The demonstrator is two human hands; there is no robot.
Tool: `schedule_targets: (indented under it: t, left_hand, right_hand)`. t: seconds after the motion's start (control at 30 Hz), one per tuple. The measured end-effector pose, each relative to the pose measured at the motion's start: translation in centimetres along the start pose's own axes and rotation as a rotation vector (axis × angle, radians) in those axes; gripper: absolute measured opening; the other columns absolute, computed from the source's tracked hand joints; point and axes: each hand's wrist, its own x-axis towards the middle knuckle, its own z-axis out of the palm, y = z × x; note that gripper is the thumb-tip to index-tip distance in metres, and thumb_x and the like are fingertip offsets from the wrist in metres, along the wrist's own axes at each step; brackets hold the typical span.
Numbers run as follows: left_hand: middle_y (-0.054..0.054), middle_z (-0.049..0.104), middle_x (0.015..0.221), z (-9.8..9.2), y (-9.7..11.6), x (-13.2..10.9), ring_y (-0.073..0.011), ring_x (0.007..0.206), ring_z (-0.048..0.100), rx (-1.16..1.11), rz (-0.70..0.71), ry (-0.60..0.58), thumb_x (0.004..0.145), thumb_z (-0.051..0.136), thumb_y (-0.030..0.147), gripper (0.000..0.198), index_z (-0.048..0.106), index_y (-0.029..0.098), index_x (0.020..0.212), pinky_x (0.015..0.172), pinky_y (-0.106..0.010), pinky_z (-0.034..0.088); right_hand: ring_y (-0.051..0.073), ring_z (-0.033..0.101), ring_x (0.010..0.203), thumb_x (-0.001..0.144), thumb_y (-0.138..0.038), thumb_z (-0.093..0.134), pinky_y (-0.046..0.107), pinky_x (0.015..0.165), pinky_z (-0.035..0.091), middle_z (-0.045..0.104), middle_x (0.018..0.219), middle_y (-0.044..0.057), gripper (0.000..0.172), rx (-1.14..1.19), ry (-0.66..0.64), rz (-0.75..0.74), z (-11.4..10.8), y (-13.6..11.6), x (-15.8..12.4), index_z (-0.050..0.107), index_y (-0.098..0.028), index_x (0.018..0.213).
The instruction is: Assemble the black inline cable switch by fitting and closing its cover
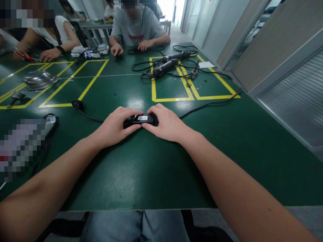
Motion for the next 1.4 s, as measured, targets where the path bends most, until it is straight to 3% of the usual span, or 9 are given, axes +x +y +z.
schedule_targets:
  t: [0.37,0.9,1.4]
  left_hand:
    - [-0.010,0.086,0.131,-0.3,-0.3,-0.1,-0.0295,0.119,0.075,-0.054,-0.056,0.030,0.109,0.070,0.043,0.041,0.080,0.023,0.143,0.112,-0.047,0.058]
    - [-0.011,0.087,0.128,-0.5,-0.1,0.0,-0.0305,0.119,0.076,-0.023,-0.040,0.026,0.109,0.071,0.043,0.040,0.082,0.022,0.141,0.113,-0.048,0.058]
    - [-0.009,0.089,0.124,-1.2,-0.4,0.2,-0.0270,0.109,0.082,-0.137,-0.085,0.003,0.100,0.085,0.039,0.042,0.087,0.022,0.138,0.110,-0.044,0.063]
  right_hand:
    - [0.032,0.073,0.105,0.102,-0.048,0.077,0.048,0.098,0.058,0.079,0.122,0.011,0.032,0.019,0.039,-0.036,0.4,0.4,0.1,0.078,-0.025,0.124]
    - [0.033,0.074,0.104,0.102,-0.048,0.079,0.047,0.097,0.059,0.080,0.119,0.012,0.033,0.006,0.012,-0.026,0.2,0.1,0.2,0.081,-0.024,0.123]
    - [0.029,0.072,0.098,0.098,-0.048,0.084,0.043,0.092,0.057,0.078,0.115,0.010,0.032,0.033,-0.001,-0.025,0.2,0.5,0.3,0.083,-0.023,0.117]
